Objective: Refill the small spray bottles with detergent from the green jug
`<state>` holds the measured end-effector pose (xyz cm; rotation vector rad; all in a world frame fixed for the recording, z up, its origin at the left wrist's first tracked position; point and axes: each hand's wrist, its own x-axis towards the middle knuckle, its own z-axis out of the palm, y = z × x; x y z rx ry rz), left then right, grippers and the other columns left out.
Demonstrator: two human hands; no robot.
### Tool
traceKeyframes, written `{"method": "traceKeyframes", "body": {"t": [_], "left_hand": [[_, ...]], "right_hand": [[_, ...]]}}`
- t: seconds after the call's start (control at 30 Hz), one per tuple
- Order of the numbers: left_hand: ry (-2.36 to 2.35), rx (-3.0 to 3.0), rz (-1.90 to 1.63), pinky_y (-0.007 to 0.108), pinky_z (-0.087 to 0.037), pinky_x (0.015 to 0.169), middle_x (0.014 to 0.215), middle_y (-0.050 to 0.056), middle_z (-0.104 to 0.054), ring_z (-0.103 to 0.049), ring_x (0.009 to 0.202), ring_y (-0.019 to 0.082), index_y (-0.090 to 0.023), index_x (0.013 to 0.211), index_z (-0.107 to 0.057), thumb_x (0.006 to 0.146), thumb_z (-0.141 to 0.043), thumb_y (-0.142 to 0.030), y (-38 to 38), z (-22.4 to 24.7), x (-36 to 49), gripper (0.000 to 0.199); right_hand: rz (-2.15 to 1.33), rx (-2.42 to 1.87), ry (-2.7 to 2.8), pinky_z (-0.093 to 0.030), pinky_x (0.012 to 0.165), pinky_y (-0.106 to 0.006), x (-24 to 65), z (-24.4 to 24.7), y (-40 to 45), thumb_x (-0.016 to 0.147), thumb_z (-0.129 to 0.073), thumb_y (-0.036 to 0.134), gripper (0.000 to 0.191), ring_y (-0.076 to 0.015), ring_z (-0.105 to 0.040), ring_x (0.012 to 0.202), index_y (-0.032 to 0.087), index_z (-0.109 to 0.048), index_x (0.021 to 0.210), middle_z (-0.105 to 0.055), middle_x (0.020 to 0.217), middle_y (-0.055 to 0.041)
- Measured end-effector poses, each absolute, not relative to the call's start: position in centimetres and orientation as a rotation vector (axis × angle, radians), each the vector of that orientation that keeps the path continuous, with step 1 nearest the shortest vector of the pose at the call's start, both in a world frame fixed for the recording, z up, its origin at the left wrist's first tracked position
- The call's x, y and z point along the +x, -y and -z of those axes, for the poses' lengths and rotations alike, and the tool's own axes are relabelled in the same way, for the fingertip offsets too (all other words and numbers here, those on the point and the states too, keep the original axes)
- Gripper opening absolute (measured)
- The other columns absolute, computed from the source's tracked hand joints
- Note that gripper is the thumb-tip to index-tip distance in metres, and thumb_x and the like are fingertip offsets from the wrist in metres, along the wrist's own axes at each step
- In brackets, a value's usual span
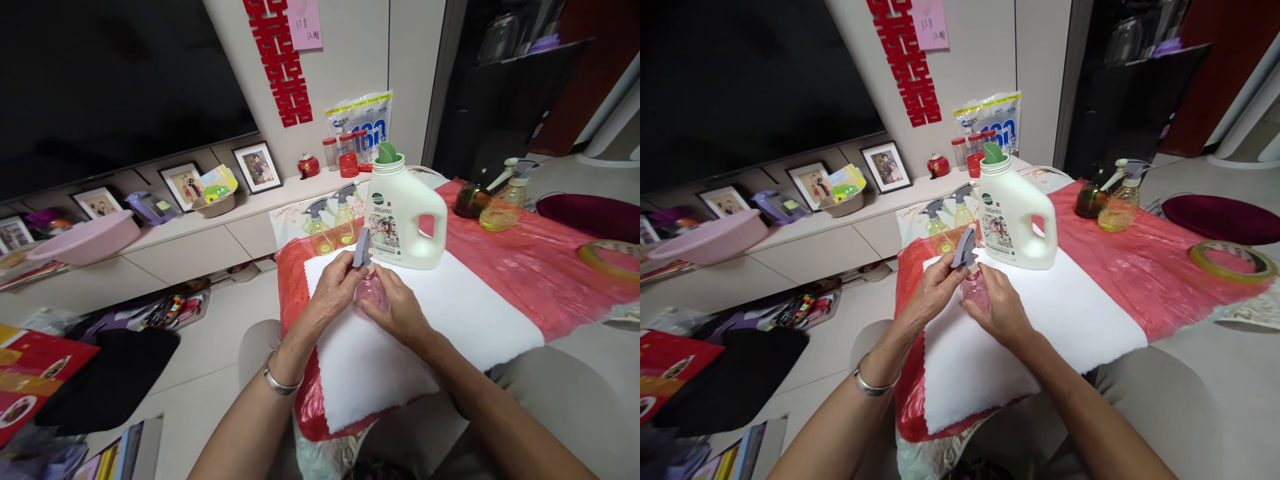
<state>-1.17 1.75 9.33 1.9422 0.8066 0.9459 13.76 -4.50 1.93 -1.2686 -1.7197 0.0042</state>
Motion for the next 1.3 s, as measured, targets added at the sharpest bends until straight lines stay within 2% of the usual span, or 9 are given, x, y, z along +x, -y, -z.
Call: {"method": "traceKeyframes", "body": {"t": [0.17, 0.33, 0.5, 0.67, 0.83, 0.93, 1.03, 1.17, 1.3], "left_hand": [[-0.81, 2.056, -0.944, 0.031, -0.049, 0.082, 0.092, 0.002, -0.068, -0.062, 0.088, 0.02, -0.022, 0.093, -0.067, 0.092, -0.059, -0.036, -1.9, -9.7, -1.3, 0.016], [-0.769, 2.09, -0.961, 0.032, -0.049, 0.083, 0.093, 0.003, -0.068, -0.062, 0.088, 0.02, -0.023, 0.098, -0.069, 0.093, -0.058, -0.032, -1.8, -9.5, -1.3, 0.015], [-0.762, 2.165, -0.959, 0.033, -0.049, 0.084, 0.092, 0.003, -0.065, -0.06, 0.088, 0.02, -0.023, 0.092, -0.067, 0.094, -0.058, -0.032, -1.6, -9.8, -1.3, 0.014], [-0.759, 2.183, -0.95, 0.033, -0.048, 0.085, 0.094, 0.004, -0.06, -0.058, 0.093, 0.021, -0.022, 0.094, -0.064, 0.094, -0.056, -0.025, -1.3, -9.9, -1.2, 0.009], [-0.775, 2.177, -0.966, 0.033, -0.048, 0.088, 0.094, 0.005, -0.057, -0.056, 0.096, 0.021, -0.021, 0.095, -0.065, 0.094, -0.054, -0.021, -1.1, -9.6, -1.1, 0.01], [-0.786, 2.155, -0.987, 0.033, -0.048, 0.088, 0.095, 0.004, -0.059, -0.057, 0.095, 0.021, -0.021, 0.097, -0.066, 0.094, -0.054, -0.021, -1.0, -9.4, -1.1, 0.013], [-0.792, 2.118, -1.026, 0.033, -0.048, 0.089, 0.097, 0.005, -0.061, -0.059, 0.096, 0.021, -0.022, 0.097, -0.068, 0.094, -0.054, -0.023, -0.9, -9.3, -1.0, 0.014], [-0.778, 2.086, -1.066, 0.034, -0.049, 0.089, 0.099, 0.005, -0.065, -0.06, 0.096, 0.021, -0.023, 0.093, -0.069, 0.095, -0.055, -0.026, -0.7, -9.2, -1.0, 0.015], [-0.77, 1.967, -1.106, 0.034, -0.05, 0.089, 0.102, 0.006, -0.068, -0.063, 0.097, 0.021, -0.023, 0.096, -0.069, 0.093, -0.06, -0.037, -0.3, -8.9, -0.9, 0.017]], "right_hand": [[-0.016, -1.263, 1.716, -0.054, 0.1, -0.046, 13.8, -1.8, 4.4, 0.086, -0.069, 0.038, 0.068, -0.0289, -0.058, 0.121, 0.016, -0.041, 0.145, -0.058, 0.131, -0.0158], [-0.047, -1.256, 1.714, -0.053, 0.102, -0.046, 13.8, -1.9, 4.5, 0.088, -0.068, 0.039, 0.068, -0.0285, -0.057, 0.123, 0.017, -0.041, 0.146, -0.057, 0.132, -0.0154], [-0.083, -1.239, 1.719, -0.051, 0.104, -0.044, 13.7, -2.2, 4.6, 0.088, -0.068, 0.037, 0.065, -0.0267, -0.056, 0.123, 0.017, -0.041, 0.144, -0.058, 0.132, -0.0142], [-0.106, -1.236, 1.713, -0.051, 0.104, -0.044, 13.6, -2.3, 4.6, 0.09, -0.065, 0.035, 0.06, -0.026, -0.056, 0.122, 0.016, -0.043, 0.143, -0.059, 0.131, -0.0139], [-0.17, -1.213, 1.73, -0.051, 0.104, -0.045, 14.3, -2.7, 4.6, 0.091, -0.065, 0.045, 0.063, -0.0273, -0.057, 0.124, 0.016, -0.046, 0.144, -0.059, 0.132, -0.0138], [-0.24, -1.205, 1.699, -0.052, 0.102, -0.043, 14.9, -3.5, 4.8, 0.097, -0.058, 0.048, 0.052, -0.0253, -0.059, 0.121, 0.018, -0.053, 0.139, -0.061, 0.132, -0.0123], [-0.217, -1.197, 1.617, -0.053, 0.102, -0.039, 15.1, -4.2, 5.1, 0.101, -0.052, 0.041, 0.04, -0.0212, -0.06, 0.12, 0.018, -0.059, 0.133, -0.062, 0.129, -0.0107], [-0.176, -1.168, 1.531, -0.054, 0.1, -0.036, 14.6, -4.5, 5.1, 0.1, -0.054, 0.036, 0.031, -0.0193, -0.063, 0.113, 0.019, -0.066, 0.122, -0.066, 0.12, -0.0086], [-0.175, -1.148, 1.463, -0.057, 0.092, -0.034, 14.2, -4.6, 4.9, 0.1, -0.054, 0.034, 0.024, -0.0175, -0.067, 0.102, 0.019, -0.071, 0.11, -0.07, 0.108, -0.007]]}}
